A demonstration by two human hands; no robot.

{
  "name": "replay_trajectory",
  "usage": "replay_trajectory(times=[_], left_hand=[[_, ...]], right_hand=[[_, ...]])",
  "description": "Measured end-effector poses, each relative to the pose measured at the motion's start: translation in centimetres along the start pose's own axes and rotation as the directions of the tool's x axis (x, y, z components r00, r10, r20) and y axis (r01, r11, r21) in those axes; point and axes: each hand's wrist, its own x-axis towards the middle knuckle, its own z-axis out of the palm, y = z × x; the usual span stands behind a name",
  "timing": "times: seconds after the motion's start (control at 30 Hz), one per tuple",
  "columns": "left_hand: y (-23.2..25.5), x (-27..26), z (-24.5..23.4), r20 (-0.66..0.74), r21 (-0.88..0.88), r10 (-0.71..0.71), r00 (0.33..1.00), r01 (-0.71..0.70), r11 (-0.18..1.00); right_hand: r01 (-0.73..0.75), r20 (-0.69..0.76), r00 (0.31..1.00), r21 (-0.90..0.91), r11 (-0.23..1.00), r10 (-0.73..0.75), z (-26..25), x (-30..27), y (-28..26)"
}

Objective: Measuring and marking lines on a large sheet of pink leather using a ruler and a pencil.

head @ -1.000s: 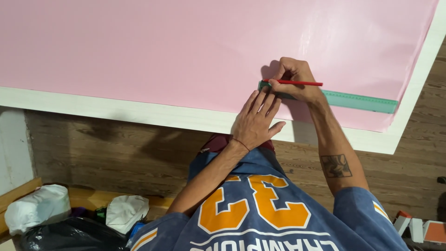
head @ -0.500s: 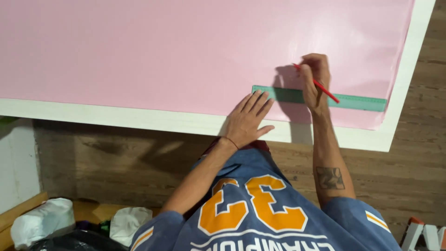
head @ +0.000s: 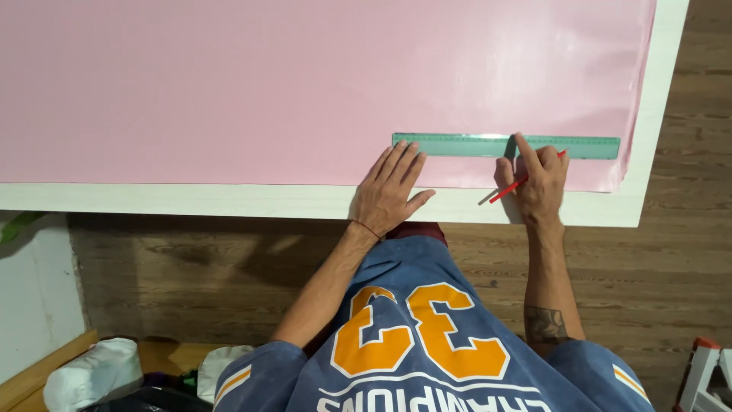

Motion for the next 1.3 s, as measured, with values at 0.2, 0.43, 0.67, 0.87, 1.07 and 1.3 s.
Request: replay_trajectory(times=[0.2,0.43,0.67,0.87,1.07,1.3], left_hand=[[0.2,0.3,-0.5,-0.011,0.03,-0.005,1.0,0.006,1.0],[0.2,0.4,-0.2,-0.032,0.026,-0.031,0.999,0.032,0.999],[0.2,0.2,0.1,-0.036,0.018,-0.034,0.999,0.034,0.999],[0.2,0.2,0.1,-0.026,0.029,-0.032,0.999,0.033,0.999],[0.2,0.2,0.1,-0.022,0.029,-0.033,0.999,0.034,0.999],[0.2,0.5,-0.2,-0.043,0.038,-0.026,0.999,0.028,0.999]], right_hand=[[-0.005,0.028,1.0,0.026,1.0,0.004,-0.4,0.4,-0.5],[0.045,0.023,0.999,-0.05,0.998,-0.044,-0.3,0.6,-0.5],[0.047,0.024,0.999,-0.081,0.996,-0.045,-0.2,0.5,-0.6],[0.043,0.025,0.999,-0.093,0.995,-0.041,0.1,0.2,-0.3],[0.035,0.04,0.999,-0.082,0.996,-0.032,-0.3,0.5,-0.7],[0.029,-0.031,0.999,0.008,1.0,-0.029,1.4,-1.0,1.5]])
